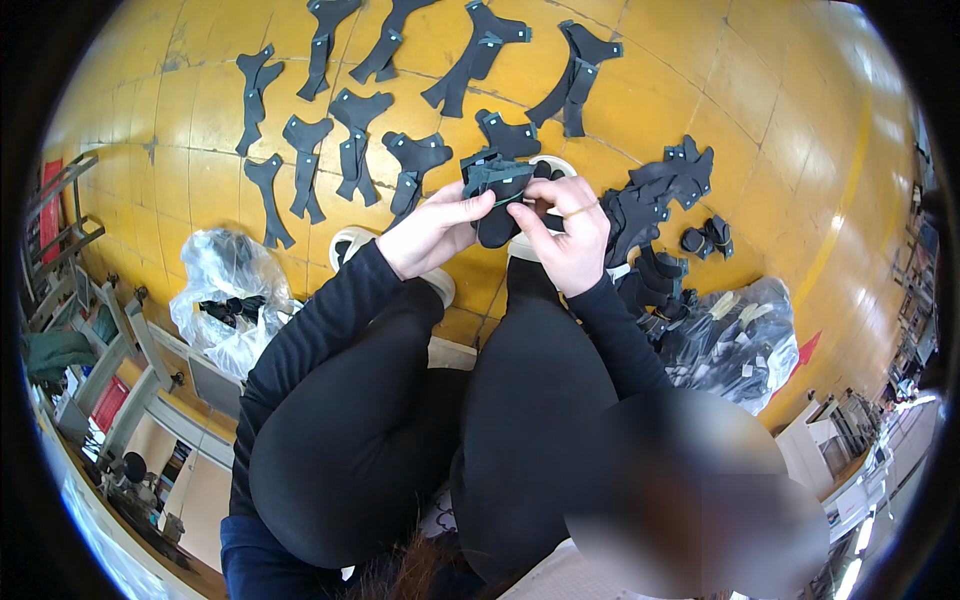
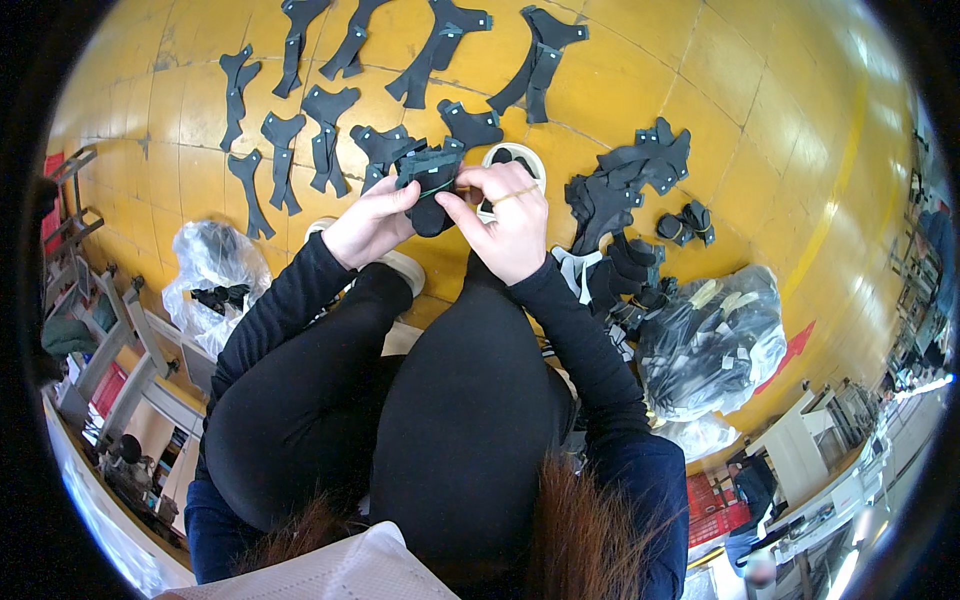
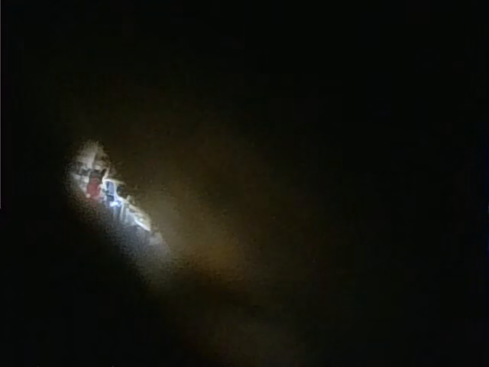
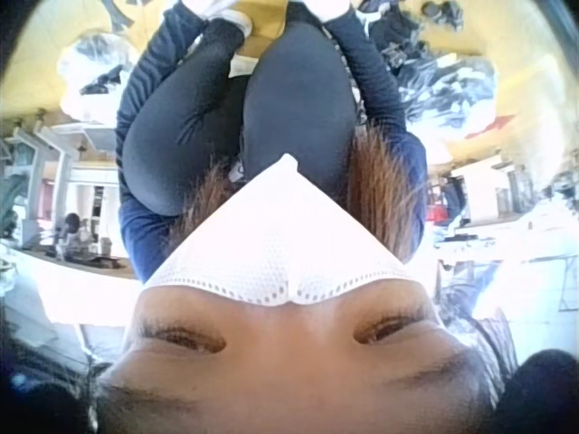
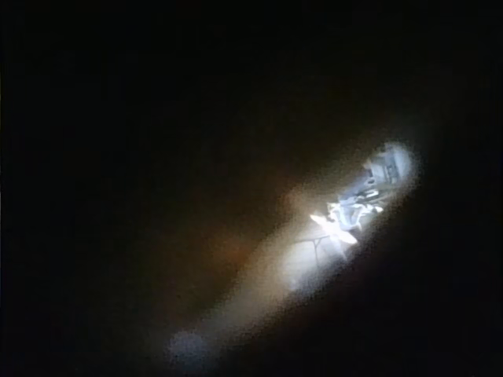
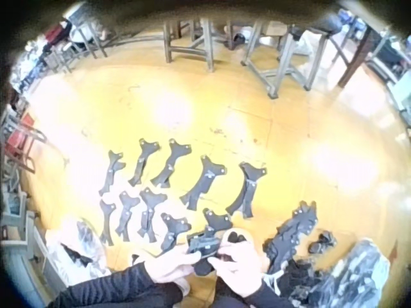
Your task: The person sits on the floor and sorts black Y-shaped parts, picking them up, inspecting them, and arranging them into rows. They also handle a small pile of irregular black parts, separating and stacking them.
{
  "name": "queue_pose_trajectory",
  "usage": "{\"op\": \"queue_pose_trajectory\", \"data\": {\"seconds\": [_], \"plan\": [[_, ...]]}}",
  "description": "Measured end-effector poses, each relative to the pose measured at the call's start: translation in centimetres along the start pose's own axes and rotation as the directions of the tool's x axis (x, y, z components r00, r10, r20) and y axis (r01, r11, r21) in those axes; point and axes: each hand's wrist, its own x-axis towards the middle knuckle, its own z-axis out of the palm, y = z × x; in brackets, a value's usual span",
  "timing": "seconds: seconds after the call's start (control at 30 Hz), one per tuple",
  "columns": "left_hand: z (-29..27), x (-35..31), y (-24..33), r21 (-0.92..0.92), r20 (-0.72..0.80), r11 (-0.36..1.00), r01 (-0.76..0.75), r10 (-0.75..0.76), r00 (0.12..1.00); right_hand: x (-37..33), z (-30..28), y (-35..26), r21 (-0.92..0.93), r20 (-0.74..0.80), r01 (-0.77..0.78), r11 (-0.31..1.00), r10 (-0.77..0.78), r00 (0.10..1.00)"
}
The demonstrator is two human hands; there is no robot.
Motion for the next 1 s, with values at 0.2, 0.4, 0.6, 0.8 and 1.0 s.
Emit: {"op": "queue_pose_trajectory", "data": {"seconds": [0.2,0.4,0.6,0.8,1.0], "plan": [[0.6,-0.7,0.2,0.086,-0.019,0.996,-0.036,0.038,0.999,0.6,-0.9,-0.9,-0.008,-0.015,0.108,0.994,-0.108,0.994],[1.8,-0.3,0.5,0.234,-0.105,0.970,-0.073,0.100,0.989,-0.9,-0.3,-1.2,0.017,-0.174,0.159,0.987,-0.154,0.973],[2.2,-0.2,0.2,0.153,-0.166,0.987,-0.050,0.076,0.983,-1.2,-0.7,-1.5,-0.057,-0.190,0.303,0.951,-0.308,0.932],[3.0,-0.1,0.7,0.155,-0.128,0.985,-0.080,0.100,0.987,-1.3,-0.9,-1.6,-0.115,-0.210,0.407,0.906,-0.423,0.881],[3.4,-0.1,0.8,0.093,-0.132,0.994,-0.064,0.076,0.988,-1.4,-1.0,-1.4,-0.163,-0.193,0.471,0.867,-0.496,0.847]]}}
